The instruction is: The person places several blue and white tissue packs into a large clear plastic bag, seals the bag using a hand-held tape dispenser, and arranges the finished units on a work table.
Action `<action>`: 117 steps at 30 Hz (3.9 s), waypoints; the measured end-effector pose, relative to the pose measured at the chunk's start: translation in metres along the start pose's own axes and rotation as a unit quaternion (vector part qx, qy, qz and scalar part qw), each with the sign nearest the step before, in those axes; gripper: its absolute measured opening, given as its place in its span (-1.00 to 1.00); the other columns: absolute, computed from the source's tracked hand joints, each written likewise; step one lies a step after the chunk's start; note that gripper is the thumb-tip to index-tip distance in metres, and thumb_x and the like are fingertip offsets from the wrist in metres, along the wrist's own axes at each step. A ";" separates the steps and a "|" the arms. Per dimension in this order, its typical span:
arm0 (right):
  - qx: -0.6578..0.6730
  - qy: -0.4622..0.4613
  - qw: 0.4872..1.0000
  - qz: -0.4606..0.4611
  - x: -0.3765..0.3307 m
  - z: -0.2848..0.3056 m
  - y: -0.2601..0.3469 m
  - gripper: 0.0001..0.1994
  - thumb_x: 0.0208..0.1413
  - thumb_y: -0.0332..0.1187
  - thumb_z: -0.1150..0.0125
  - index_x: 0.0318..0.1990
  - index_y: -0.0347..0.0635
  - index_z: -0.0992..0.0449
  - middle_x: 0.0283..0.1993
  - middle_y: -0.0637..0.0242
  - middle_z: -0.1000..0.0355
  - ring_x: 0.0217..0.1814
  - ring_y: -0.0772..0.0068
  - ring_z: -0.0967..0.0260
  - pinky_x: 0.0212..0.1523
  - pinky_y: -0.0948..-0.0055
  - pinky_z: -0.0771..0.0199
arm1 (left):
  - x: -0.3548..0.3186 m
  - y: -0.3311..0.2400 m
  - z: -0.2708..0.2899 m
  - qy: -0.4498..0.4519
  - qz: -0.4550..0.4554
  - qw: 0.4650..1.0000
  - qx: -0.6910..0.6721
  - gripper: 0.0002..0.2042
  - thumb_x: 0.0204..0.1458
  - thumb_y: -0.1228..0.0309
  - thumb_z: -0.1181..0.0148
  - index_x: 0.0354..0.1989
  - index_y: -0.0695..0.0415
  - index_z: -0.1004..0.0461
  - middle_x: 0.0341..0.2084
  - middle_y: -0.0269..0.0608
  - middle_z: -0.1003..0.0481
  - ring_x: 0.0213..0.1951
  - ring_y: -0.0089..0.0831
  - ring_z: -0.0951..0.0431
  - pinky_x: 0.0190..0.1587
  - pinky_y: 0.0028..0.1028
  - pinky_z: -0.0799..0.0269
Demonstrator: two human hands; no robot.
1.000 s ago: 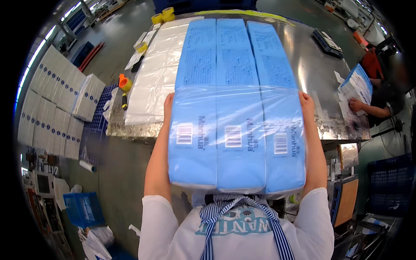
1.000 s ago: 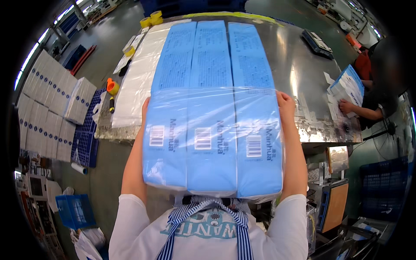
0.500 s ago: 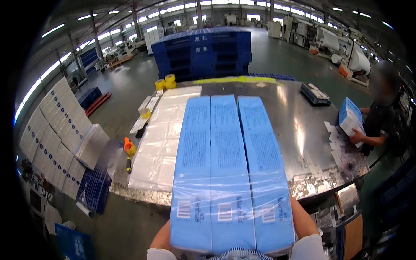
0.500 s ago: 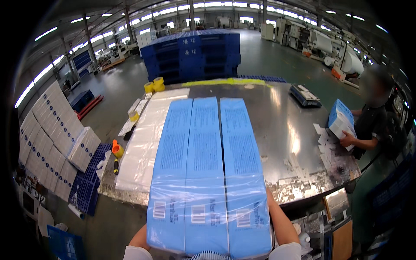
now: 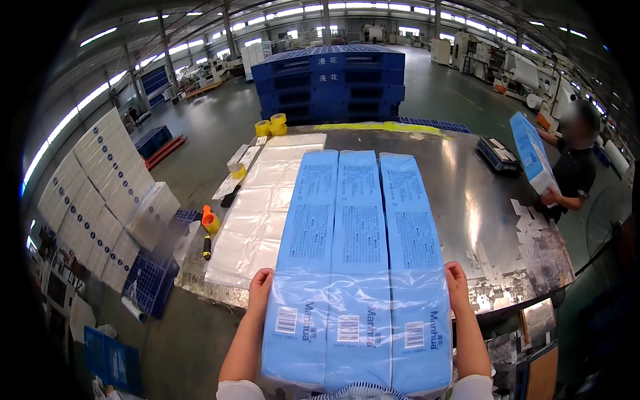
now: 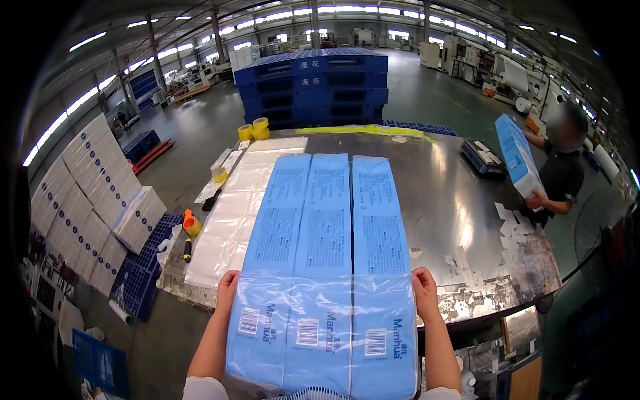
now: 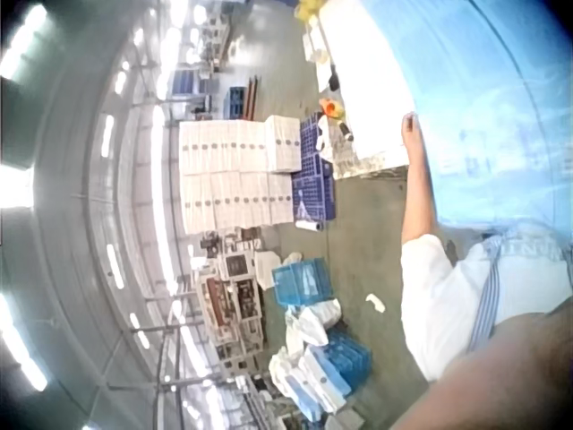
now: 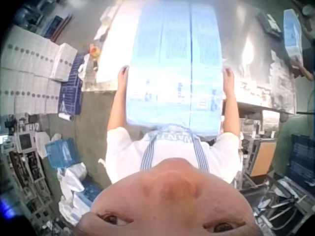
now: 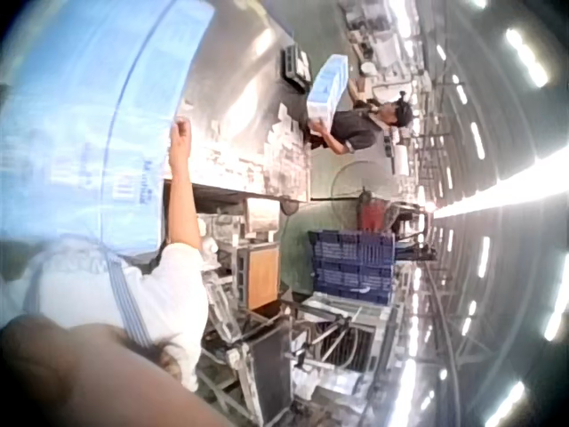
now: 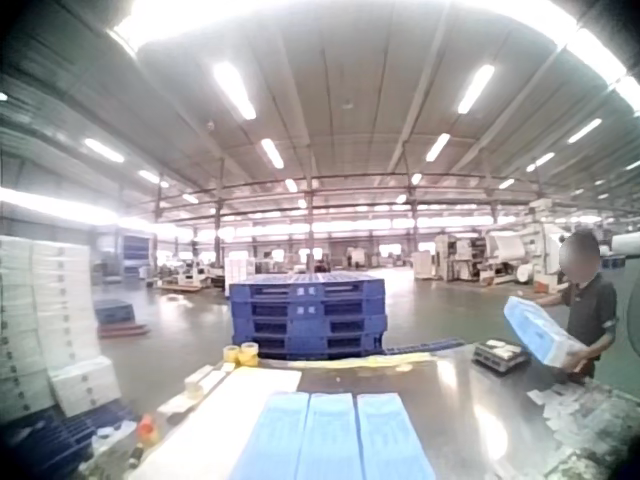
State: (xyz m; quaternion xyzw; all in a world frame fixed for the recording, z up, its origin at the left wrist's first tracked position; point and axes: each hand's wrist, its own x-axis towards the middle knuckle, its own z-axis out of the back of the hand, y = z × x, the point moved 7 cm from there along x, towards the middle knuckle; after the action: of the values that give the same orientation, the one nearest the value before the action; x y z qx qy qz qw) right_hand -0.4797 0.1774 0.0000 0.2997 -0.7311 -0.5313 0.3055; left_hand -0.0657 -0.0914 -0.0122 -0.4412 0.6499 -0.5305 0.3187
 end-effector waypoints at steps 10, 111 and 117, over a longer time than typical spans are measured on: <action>-0.254 -0.057 0.957 0.130 0.095 0.022 -0.028 -0.78 0.21 -0.24 0.10 -0.42 -0.14 -0.32 -0.50 0.50 -0.26 -0.46 0.69 -0.13 -0.46 0.61 -0.19 | 0.086 0.020 -0.007 -0.025 -0.125 0.987 0.093 -0.85 0.11 0.36 -0.02 -0.32 0.20 -0.36 -0.50 -0.34 -0.41 -0.44 -0.66 -0.38 -0.40 -0.67 -0.32; -0.092 0.011 0.963 -0.253 -0.047 -0.017 -0.035 -0.36 0.14 0.16 0.22 -0.03 -0.35 -0.36 -0.24 0.27 -0.44 -0.27 0.38 -0.41 -0.21 0.44 -0.40 | -0.078 -0.002 0.012 0.111 0.441 0.883 0.119 -0.49 0.00 -0.06 0.00 -0.16 0.18 -0.44 -0.40 -0.29 -0.52 -0.43 -0.55 -0.54 -0.47 -0.52 -0.51; -0.003 0.081 0.967 -0.243 -0.052 -0.014 -0.032 -0.76 0.09 -0.39 -0.02 -0.14 -0.36 -0.37 -0.28 0.23 -0.44 -0.34 0.42 -0.44 -0.35 0.42 -0.52 | -0.041 0.073 0.058 0.170 0.567 0.801 0.086 -0.76 0.03 0.22 -0.08 -0.37 0.17 -0.47 -0.57 -0.31 -0.50 -0.57 -0.60 -0.51 -0.61 -0.67 -0.46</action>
State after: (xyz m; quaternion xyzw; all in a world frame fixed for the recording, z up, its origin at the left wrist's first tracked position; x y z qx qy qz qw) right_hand -0.4321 0.2009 -0.0337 0.5096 -0.6075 -0.5658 0.2260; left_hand -0.0149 -0.0740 -0.0991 0.1325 0.7796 -0.3756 0.4833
